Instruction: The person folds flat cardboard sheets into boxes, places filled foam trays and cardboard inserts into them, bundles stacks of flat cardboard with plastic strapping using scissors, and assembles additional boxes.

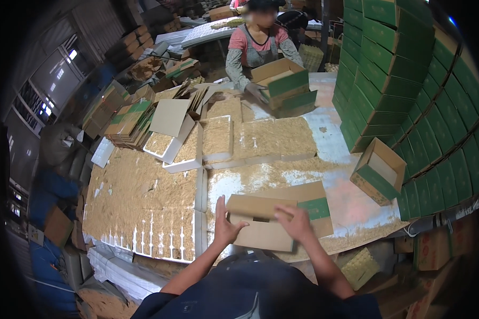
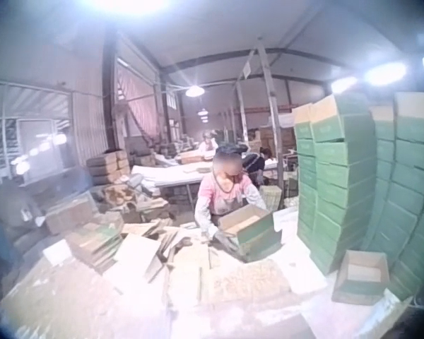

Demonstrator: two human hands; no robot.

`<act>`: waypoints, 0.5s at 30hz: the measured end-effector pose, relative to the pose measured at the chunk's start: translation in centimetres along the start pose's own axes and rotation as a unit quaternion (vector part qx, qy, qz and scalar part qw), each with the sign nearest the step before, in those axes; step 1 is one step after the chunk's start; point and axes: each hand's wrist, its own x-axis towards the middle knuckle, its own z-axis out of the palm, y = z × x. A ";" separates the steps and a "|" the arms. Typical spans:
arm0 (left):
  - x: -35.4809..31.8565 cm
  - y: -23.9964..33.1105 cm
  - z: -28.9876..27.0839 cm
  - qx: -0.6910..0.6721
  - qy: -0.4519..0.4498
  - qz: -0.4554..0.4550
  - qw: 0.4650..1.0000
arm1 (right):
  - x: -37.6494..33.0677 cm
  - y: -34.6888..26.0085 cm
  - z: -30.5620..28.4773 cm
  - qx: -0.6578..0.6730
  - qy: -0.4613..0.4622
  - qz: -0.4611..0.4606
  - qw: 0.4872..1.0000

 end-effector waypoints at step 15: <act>0.4 -2.0 0.9 -0.106 -0.094 0.012 0.990 | -10.1 5.5 0.6 -0.050 -0.096 0.078 0.991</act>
